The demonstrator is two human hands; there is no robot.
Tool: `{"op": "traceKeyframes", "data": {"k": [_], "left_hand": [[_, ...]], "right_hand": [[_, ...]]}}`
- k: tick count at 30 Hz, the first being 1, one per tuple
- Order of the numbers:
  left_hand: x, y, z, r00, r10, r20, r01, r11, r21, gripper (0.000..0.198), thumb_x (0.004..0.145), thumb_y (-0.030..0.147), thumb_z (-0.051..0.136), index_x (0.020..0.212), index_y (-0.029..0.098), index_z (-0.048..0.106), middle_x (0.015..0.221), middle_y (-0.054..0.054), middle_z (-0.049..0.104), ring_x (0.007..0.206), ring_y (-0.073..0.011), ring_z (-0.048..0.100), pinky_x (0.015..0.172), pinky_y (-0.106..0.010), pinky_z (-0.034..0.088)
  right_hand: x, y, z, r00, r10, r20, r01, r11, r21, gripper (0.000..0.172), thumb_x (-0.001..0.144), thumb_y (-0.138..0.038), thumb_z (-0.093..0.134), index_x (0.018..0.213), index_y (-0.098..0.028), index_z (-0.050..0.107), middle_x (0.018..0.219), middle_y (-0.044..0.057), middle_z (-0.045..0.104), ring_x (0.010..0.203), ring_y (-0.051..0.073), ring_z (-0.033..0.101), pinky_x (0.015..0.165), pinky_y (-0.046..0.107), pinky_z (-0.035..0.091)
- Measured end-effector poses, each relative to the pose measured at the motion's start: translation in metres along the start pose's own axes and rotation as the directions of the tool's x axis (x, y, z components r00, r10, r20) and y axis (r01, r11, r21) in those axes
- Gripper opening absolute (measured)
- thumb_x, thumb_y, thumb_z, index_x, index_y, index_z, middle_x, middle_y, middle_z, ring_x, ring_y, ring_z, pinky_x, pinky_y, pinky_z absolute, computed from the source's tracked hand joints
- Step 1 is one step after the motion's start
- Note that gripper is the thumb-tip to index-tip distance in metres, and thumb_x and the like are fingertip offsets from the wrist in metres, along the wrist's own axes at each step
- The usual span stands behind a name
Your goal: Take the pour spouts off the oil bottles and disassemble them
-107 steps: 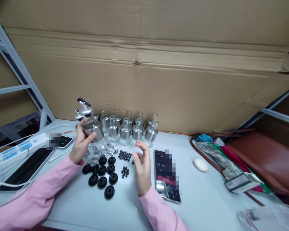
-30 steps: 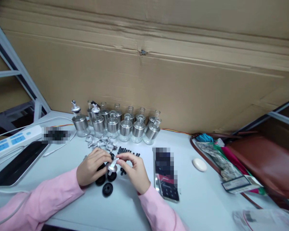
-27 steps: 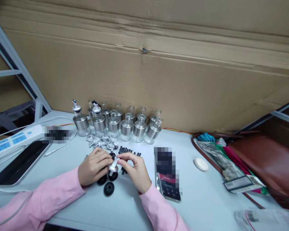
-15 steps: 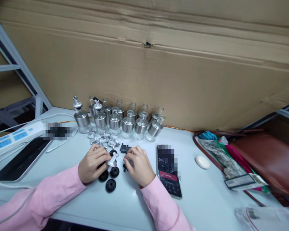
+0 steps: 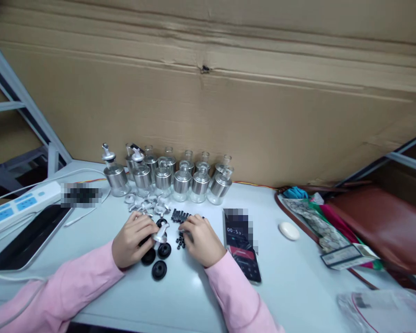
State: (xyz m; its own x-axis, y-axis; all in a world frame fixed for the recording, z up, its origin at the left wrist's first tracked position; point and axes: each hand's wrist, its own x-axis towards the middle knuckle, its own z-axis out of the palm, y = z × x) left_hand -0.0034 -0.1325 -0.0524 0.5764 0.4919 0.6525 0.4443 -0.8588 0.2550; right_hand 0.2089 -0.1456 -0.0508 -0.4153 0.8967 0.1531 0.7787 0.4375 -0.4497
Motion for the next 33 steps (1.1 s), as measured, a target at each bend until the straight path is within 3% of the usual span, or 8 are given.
{"op": "traceKeyframes", "data": {"k": [5,14,25,30,33], "left_hand": [[0.0,-0.0018,0.0014,0.999,0.012,0.031,-0.012,1.0,-0.008,0.015,0.082,0.013,0.039,0.078,0.015,0.053,0.071,-0.004,0.059,0.064,-0.0145,0.048,0.066,-0.032,0.03],[-0.0004,-0.0032,0.0029,0.998,-0.014,0.065,0.016,0.999,-0.035,0.015,0.082,0.012,0.039,0.08,0.014,0.053,0.073,-0.004,0.06,0.066,-0.0148,0.048,0.067,-0.033,0.03],[-0.0006,-0.0018,0.0044,1.0,0.002,0.021,-0.001,0.999,-0.036,0.015,0.081,0.011,0.039,0.078,0.015,0.053,0.07,-0.003,0.058,0.064,-0.0141,0.047,0.066,-0.032,0.03],[-0.0003,-0.0015,0.0042,1.0,-0.008,0.0,0.008,1.0,-0.018,0.015,0.081,0.012,0.039,0.078,0.015,0.053,0.069,-0.003,0.058,0.063,-0.0137,0.046,0.065,-0.031,0.029],[-0.0013,-0.0016,0.0048,1.0,0.002,0.0,-0.002,1.0,0.001,0.015,0.081,0.013,0.039,0.078,0.015,0.054,0.068,-0.003,0.058,0.064,-0.0142,0.047,0.066,-0.031,0.029]], "right_hand": [[-0.0001,0.0007,-0.0025,0.999,0.036,-0.018,-0.037,0.998,-0.059,0.005,0.078,-0.019,0.058,0.08,-0.019,0.062,0.083,0.004,0.058,0.085,0.019,0.049,0.073,0.033,0.035],[0.0,-0.0038,0.0,0.999,0.046,-0.015,-0.047,0.995,-0.09,0.012,0.082,-0.02,0.052,0.081,-0.018,0.064,0.087,0.005,0.058,0.087,0.019,0.048,0.073,0.033,0.031],[0.0015,-0.0073,0.0035,0.996,0.08,-0.026,-0.082,0.992,-0.096,0.009,0.076,-0.012,0.056,0.075,-0.018,0.063,0.084,0.005,0.058,0.085,0.019,0.048,0.072,0.033,0.032],[0.0024,-0.0065,0.003,0.987,0.069,-0.143,-0.064,0.997,0.038,0.007,0.075,-0.013,0.056,0.074,-0.018,0.06,0.084,0.004,0.063,0.085,0.02,0.052,0.074,0.034,0.035],[0.0018,-0.0065,0.0007,0.943,0.175,-0.285,-0.117,0.971,0.208,0.004,0.073,-0.016,0.057,0.075,-0.018,0.061,0.075,0.003,0.065,0.075,0.019,0.057,0.072,0.033,0.038]]}}
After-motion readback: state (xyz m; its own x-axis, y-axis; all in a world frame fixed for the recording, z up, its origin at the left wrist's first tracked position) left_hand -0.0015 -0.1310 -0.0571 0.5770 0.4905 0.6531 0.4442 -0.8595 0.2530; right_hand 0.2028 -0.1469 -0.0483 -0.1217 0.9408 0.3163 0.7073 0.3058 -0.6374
